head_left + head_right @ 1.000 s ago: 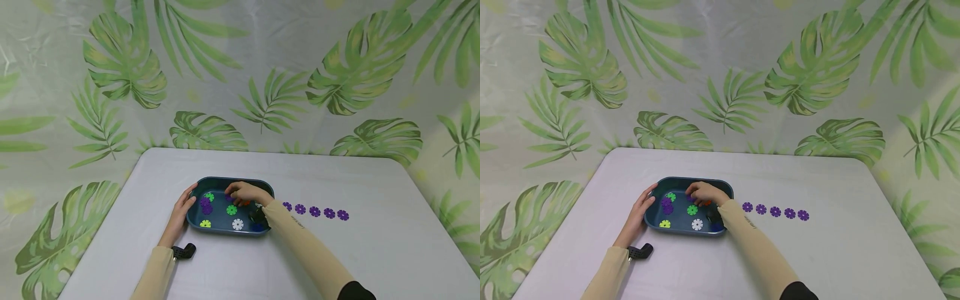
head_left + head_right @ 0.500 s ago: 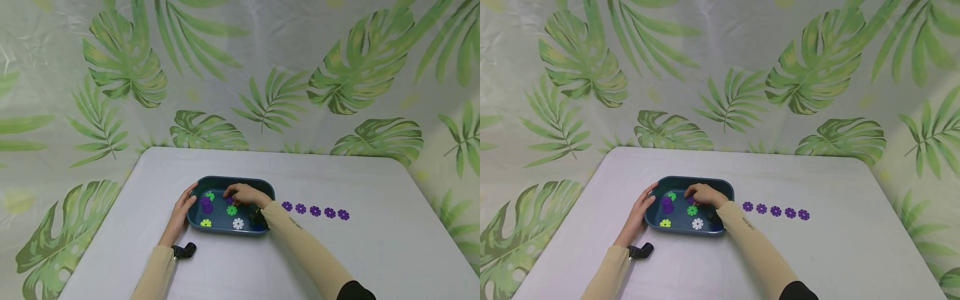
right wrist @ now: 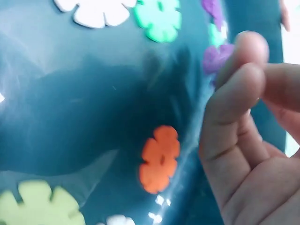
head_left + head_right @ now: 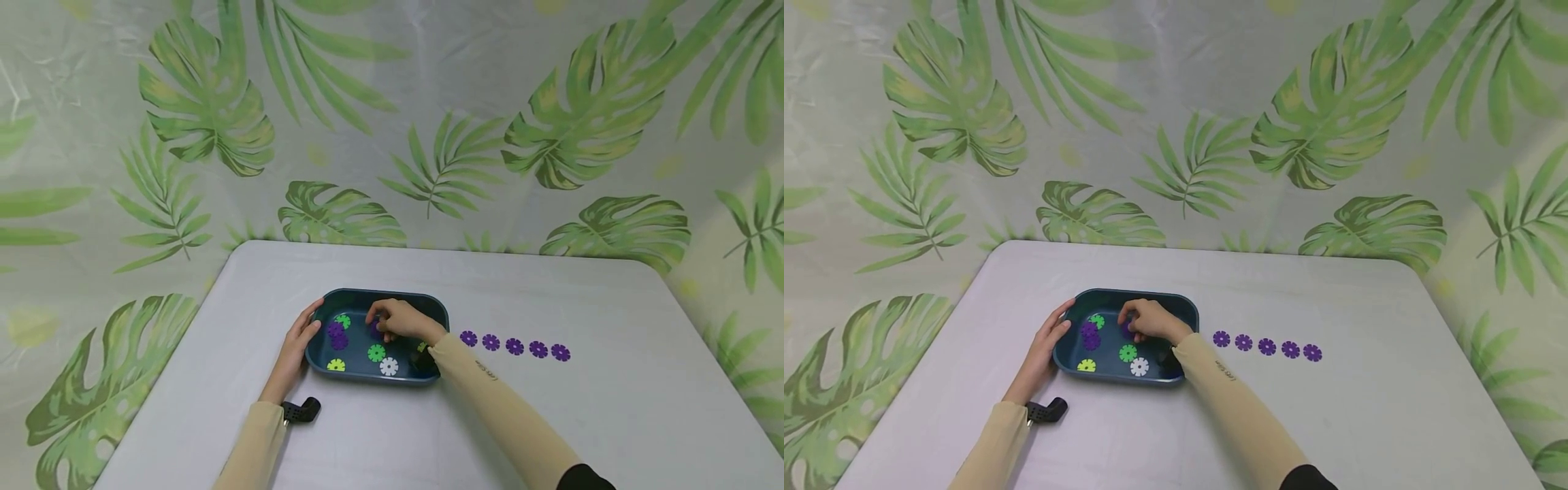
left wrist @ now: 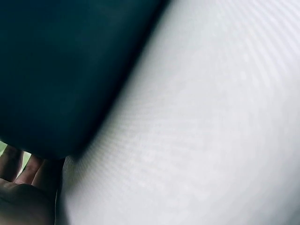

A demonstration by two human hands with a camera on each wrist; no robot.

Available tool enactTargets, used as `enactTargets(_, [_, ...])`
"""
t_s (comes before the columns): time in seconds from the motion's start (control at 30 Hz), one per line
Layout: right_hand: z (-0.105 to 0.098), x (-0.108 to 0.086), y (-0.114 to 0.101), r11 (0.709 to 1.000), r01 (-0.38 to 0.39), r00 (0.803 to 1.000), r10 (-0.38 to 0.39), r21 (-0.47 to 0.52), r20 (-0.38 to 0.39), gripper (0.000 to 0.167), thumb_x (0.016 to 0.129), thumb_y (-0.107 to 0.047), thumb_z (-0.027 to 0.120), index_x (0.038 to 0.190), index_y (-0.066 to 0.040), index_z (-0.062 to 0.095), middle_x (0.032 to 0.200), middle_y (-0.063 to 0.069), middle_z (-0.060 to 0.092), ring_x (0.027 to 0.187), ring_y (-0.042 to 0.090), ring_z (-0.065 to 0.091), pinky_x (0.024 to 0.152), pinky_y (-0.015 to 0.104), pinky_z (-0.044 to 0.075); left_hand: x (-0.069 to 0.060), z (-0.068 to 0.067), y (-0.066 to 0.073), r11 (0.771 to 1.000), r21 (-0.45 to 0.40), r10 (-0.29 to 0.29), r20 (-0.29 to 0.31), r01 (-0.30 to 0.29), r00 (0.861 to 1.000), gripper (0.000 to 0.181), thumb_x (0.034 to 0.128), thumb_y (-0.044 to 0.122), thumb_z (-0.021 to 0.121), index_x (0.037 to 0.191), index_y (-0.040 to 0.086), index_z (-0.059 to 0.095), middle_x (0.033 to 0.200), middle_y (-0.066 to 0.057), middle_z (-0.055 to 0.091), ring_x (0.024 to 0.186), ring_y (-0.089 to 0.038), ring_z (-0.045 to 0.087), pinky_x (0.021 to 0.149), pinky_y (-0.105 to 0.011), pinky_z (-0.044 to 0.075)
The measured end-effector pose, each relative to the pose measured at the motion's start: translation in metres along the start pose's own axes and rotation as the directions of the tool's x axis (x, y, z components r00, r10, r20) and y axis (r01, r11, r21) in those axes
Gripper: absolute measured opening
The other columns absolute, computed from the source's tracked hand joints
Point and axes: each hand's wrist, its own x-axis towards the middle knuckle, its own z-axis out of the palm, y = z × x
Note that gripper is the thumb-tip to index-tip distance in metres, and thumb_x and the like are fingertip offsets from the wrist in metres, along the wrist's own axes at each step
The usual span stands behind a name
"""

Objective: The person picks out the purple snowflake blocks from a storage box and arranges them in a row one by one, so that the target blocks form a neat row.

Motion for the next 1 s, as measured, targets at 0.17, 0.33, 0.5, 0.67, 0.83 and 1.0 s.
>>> enactTargets(0.17, [-0.016, -0.013, 0.0, 0.994, 0.077, 0.997, -0.076, 0.076, -0.011, 0.02, 0.095, -0.003, 0.053, 0.112, 0.0, 0.063, 0.072, 0.008, 0.056, 0.064, 0.035, 0.06, 0.056, 0.038, 0.05, 0.0, 0.0, -0.001, 1.0, 0.0, -0.002, 0.0, 0.002, 1.0, 0.045, 0.1032, 0.016, 0.042, 0.148, 0.012, 0.037, 0.155, -0.005, 0.025, 0.144, -0.024, 0.007, 0.114, -0.048, 0.005])
enactTargets(0.33, [-0.036, -0.033, 0.002, 0.966, 0.132, 0.991, -0.132, 0.221, -0.018, 0.021, 0.096, -0.001, 0.052, 0.113, 0.008, 0.059, 0.08, 0.011, 0.058, 0.063, 0.025, 0.061, 0.066, 0.052, 0.053, 0.0, 0.0, 0.0, 1.0, 0.007, -0.008, -0.006, 0.008, 1.0, 0.045, 0.1032, 0.017, 0.043, 0.148, 0.014, 0.037, 0.155, -0.004, 0.025, 0.144, -0.024, 0.007, 0.114, -0.048, 0.005])
enactTargets(0.5, [-0.061, -0.061, 0.014, 0.95, 0.113, 0.993, -0.095, 0.29, -0.076, 0.024, 0.097, -0.003, 0.052, 0.116, 0.01, 0.056, 0.087, 0.016, 0.057, 0.07, 0.035, 0.062, 0.068, 0.049, 0.054, 0.0, 0.001, 0.0, 1.0, 0.006, -0.007, -0.004, 0.007, 1.0, 0.045, 0.1032, 0.017, 0.043, 0.148, 0.014, 0.037, 0.155, -0.004, 0.025, 0.144, -0.024, 0.007, 0.114, -0.048, 0.005])
enactTargets(0.67, [-0.088, -0.097, 0.043, 0.956, 0.061, 0.985, -0.01, 0.289, -0.174, 0.025, 0.098, -0.008, 0.053, 0.117, 0.006, 0.055, 0.094, 0.017, 0.056, 0.071, 0.028, 0.062, 0.07, 0.042, 0.056, 0.0, 0.0, 0.0, 1.0, 0.008, -0.008, -0.001, 0.008, 1.0, 0.045, 0.1032, 0.017, 0.043, 0.148, 0.014, 0.037, 0.155, -0.004, 0.025, 0.144, -0.024, 0.007, 0.114, -0.049, 0.005])
enactTargets(0.83, [-0.113, -0.142, 0.085, 0.958, 0.026, 0.965, 0.051, 0.287, -0.258, 0.027, 0.099, -0.009, 0.051, 0.119, 0.009, 0.052, 0.096, 0.016, 0.057, 0.071, 0.02, 0.06, 0.071, 0.037, 0.055, 0.0, 0.0, 0.0, 1.0, 0.013, 0.0, 0.003, 0.0, 1.0, 0.045, 0.1032, 0.016, 0.042, 0.148, 0.013, 0.036, 0.155, -0.005, 0.024, 0.144, -0.025, 0.006, 0.114, -0.049, 0.005])
enactTargets(1.0, [-0.133, -0.192, 0.124, 0.963, -0.028, 0.928, 0.125, 0.269, -0.351, 0.031, 0.1, -0.01, 0.049, 0.121, 0.013, 0.048, 0.094, 0.015, 0.058, 0.072, 0.018, 0.061, 0.069, 0.034, 0.055, -0.001, 0.0, 0.0, 1.0, 0.014, -0.004, 0.001, 0.004, 1.0, 0.045, 0.1031, 0.016, 0.042, 0.148, 0.013, 0.036, 0.155, -0.005, 0.024, 0.144, -0.024, 0.006, 0.114, -0.048, 0.005])
